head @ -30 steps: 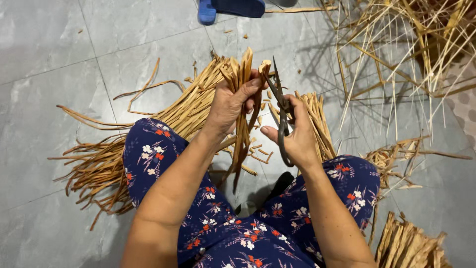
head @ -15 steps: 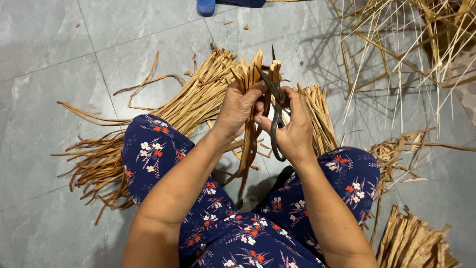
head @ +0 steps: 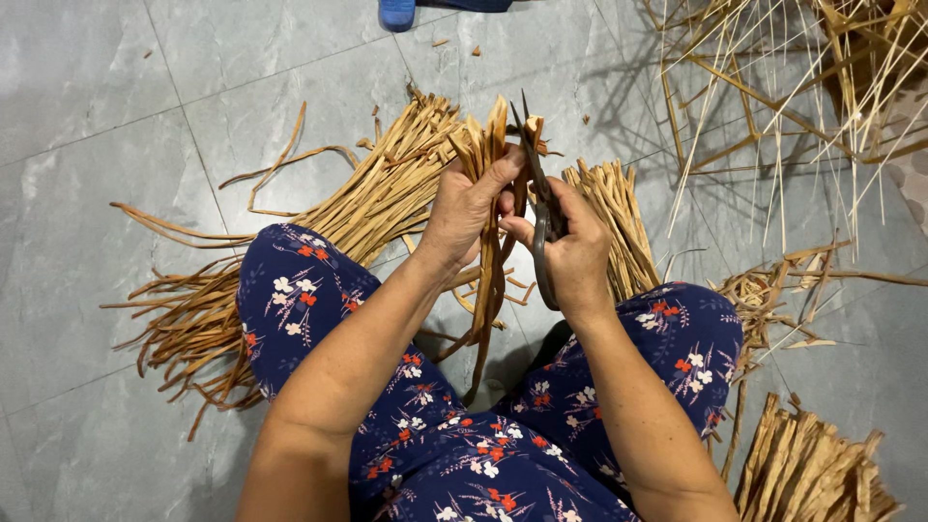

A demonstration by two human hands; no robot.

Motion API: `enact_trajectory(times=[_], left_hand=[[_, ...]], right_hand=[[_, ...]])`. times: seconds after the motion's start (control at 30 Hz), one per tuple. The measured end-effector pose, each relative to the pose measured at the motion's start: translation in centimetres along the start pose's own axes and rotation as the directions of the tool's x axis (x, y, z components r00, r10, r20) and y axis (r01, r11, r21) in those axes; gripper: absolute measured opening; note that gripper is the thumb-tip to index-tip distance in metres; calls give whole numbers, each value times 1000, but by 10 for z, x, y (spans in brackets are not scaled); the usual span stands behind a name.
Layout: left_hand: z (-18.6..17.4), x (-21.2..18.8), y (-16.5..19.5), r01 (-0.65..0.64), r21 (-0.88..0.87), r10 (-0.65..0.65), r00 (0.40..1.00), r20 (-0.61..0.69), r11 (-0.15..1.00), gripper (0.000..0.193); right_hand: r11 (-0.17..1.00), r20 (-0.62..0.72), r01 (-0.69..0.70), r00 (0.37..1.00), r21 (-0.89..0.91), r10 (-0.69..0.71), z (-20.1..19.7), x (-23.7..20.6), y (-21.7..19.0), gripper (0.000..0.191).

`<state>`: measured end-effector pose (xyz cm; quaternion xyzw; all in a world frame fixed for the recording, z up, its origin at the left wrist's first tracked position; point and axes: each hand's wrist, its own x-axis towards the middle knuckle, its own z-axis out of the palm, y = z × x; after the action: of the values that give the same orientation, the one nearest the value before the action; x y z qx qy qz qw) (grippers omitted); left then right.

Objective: The person sits on the floor surrounded by bundles of dried palm-like leaves and trims the ends and edges of the leaves with scissors. They pick up individual leaves or small bundles, cut off damaged tips, drop the trimmed pieces aside, and sort the cut leaves into piles on the floor.

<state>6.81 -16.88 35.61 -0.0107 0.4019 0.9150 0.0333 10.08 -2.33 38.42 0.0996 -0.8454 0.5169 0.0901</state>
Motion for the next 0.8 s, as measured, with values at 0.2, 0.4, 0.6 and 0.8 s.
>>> enact_trajectory(times=[0.2,0.4,0.6,0.8], left_hand=[[7,-3,-7,47,-10,-47,999,-24,999,17],[1,-2,-16,43,25,-43,999,-14,999,17],[-2,-2,-18,42,59,-41,999,-24,997,18],[-1,-3,-20,32,-7,-33,999,-31,999,21]], right_hand=[[970,-48,216,974,-109,-222,-2,2,6,62],[994,-35,93,995,-52,-95,-5,4,9,58],[1000,-22,-24,999,16,25,-3,1,8,47],[999,-20,-29,999,16,29,-4,-1,8,47]])
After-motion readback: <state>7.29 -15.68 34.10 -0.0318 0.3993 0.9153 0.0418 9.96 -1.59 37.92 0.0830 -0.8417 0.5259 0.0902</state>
